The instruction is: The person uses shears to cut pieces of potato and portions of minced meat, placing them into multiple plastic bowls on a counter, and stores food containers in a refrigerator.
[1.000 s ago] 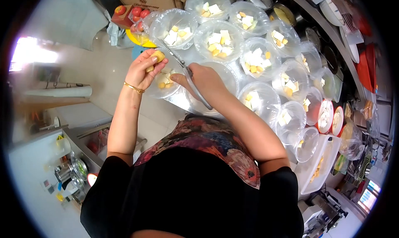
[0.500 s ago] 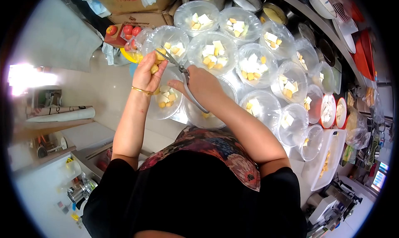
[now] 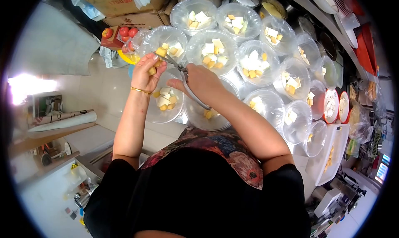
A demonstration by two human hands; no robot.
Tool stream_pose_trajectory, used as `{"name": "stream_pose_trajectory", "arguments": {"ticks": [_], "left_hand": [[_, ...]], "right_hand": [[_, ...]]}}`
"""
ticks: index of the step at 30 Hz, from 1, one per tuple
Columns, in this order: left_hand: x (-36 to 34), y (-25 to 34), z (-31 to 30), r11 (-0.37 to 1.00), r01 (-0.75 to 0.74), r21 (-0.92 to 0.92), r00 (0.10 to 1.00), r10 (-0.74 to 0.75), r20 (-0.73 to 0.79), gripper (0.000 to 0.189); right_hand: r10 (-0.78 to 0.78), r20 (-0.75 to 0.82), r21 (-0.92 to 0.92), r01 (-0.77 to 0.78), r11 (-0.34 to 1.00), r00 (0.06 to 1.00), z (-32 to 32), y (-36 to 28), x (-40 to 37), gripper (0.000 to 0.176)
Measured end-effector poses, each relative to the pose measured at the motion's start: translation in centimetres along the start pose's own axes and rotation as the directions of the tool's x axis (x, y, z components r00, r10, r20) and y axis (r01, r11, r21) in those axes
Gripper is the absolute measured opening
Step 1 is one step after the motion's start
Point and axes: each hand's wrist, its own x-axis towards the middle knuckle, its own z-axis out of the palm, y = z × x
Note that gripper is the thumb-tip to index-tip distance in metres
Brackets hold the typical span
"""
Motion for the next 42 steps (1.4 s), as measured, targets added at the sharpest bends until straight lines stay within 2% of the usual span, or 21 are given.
{"name": "stream_pose_trajectory", "arguments": {"ticks": [2,11,14,17,20,23,26,29,32,38,42], "left_hand": [[0.0,0.1,-0.2,1.0,0.016,-0.01,1.0,-0.016,-0.014,0.012],[0.4,0.5,-1.7,0.995,0.074,0.068,0.995,-0.069,-0.07,0.011],[0.3,0.8,-1.6,0.99,0.11,0.084,0.99,-0.101,-0.099,0.01],[-0.1,0.9,-0.9,0.985,0.119,0.127,0.989,-0.107,-0.103,0.011],[0.9,1.0,-1.4,0.949,0.054,0.31,0.993,-0.018,-0.12,0.024],[1.7,2.1,-0.4,0.845,0.042,0.534,0.985,0.055,-0.166,0.034],[2.3,2.1,-0.6,0.897,0.048,0.439,0.982,0.038,-0.186,0.042],[2.3,1.9,0.1,0.949,0.057,0.311,0.995,-0.029,-0.093,0.043],[2.8,1.5,0.5,0.955,0.053,0.29,0.998,-0.061,0.017,0.039],[4.1,0.5,2.7,0.997,0.08,0.009,0.994,-0.08,0.07,0.027],[5.0,0.4,4.3,0.996,0.082,-0.038,0.995,-0.08,0.061,0.027]], "right_hand": [[0.009,0.032,0.023,-0.009,1.0,0.999,0.0,-0.2,0.1,0.062],[-0.02,-0.042,0.011,0.02,1.0,0.999,1.5,-0.1,0.3,0.056],[-0.032,-0.032,-0.036,0.031,0.999,0.999,1.8,0.2,0.6,0.058],[0.008,0.053,-0.084,-0.004,0.996,0.999,1.6,-0.3,1.0,0.061],[0.073,0.049,-0.013,-0.072,0.997,0.996,1.2,-0.1,0.8,0.063],[0.169,0.06,-0.023,-0.168,0.986,0.984,0.1,0.4,0.8,0.059],[0.165,-0.023,-0.018,-0.166,0.986,0.986,-0.5,1.0,0.4,0.064],[0.196,0.018,-0.011,-0.196,0.98,0.98,-1.5,1.0,0.2,0.058],[0.184,-0.004,-0.004,-0.184,0.983,0.983,-1.3,1.6,0.2,0.055],[0.193,0.012,0.121,-0.193,0.974,0.981,-2.1,1.3,0.5,0.056],[0.217,0.03,0.139,-0.219,0.966,0.976,-3.2,1.2,1.1,0.065]]}}
